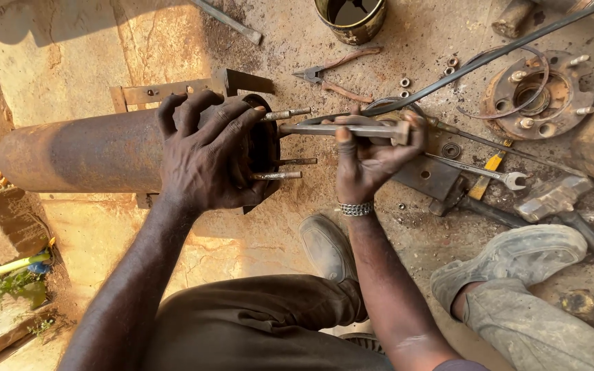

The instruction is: The person assembles a mechanical component by inserting threaded rods into a cylindrical metal part, tightening them with a hammer and wrench, and attaching a circular metal plate. The person uses a hammer, wrench, and pliers to secure the parts together.

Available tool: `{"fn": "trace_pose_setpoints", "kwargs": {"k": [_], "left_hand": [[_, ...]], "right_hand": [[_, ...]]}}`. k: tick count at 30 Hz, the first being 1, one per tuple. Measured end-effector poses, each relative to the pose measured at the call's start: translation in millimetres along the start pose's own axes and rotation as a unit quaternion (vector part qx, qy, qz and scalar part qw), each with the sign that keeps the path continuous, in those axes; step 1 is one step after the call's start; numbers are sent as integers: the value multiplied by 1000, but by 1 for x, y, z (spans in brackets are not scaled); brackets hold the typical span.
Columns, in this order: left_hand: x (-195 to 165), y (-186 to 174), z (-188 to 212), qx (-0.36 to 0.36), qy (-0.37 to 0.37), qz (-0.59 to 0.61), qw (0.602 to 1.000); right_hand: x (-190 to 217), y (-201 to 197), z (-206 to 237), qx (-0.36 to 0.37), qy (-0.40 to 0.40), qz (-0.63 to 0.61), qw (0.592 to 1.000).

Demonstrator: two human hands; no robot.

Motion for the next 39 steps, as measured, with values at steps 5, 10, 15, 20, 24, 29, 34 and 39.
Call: {"fn": "trace_pose_setpoints", "kwargs": {"k": [5, 10, 15, 20, 24, 29, 34, 39], "left_hand": [[2, 6, 0, 27, -14, -15, 999], [2, 6, -1, 23, -6, -17, 1000], [1, 4, 0, 9, -6, -12, 1000], [2, 7, 0, 31, -14, -24, 999], [3, 7, -1, 26, -15, -24, 999], [5, 14, 3, 56, -26, -50, 997], [9, 17, 5, 57, -32, -37, 997], [-7, -2, -12, 63, -23, -35, 997]], "right_hand": [[3, -4, 4, 38, 35, 4, 999], [6, -14, 3, -29, 7, 17, 999], [1, -5, 2, 52, 13, 23, 998], [1, -5, 5, -15, 14, -13, 1000], [-2, -5, 3, 16, 30, -6, 999], [-12, -20, 9, -34, 38, 19, 999], [-15, -14, 12, 27, 74, 36, 996], [49, -27, -44, 70, -11, 75, 995]]}}
Point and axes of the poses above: each hand's wrist, its own z-axis away from the middle knuckle, its own y-axis out of the palm, x = y × z, the point moved 5 cm from there along -z, towards the middle knuckle, and after that the axes turned 1 degree about z, right-handed, at the moved point
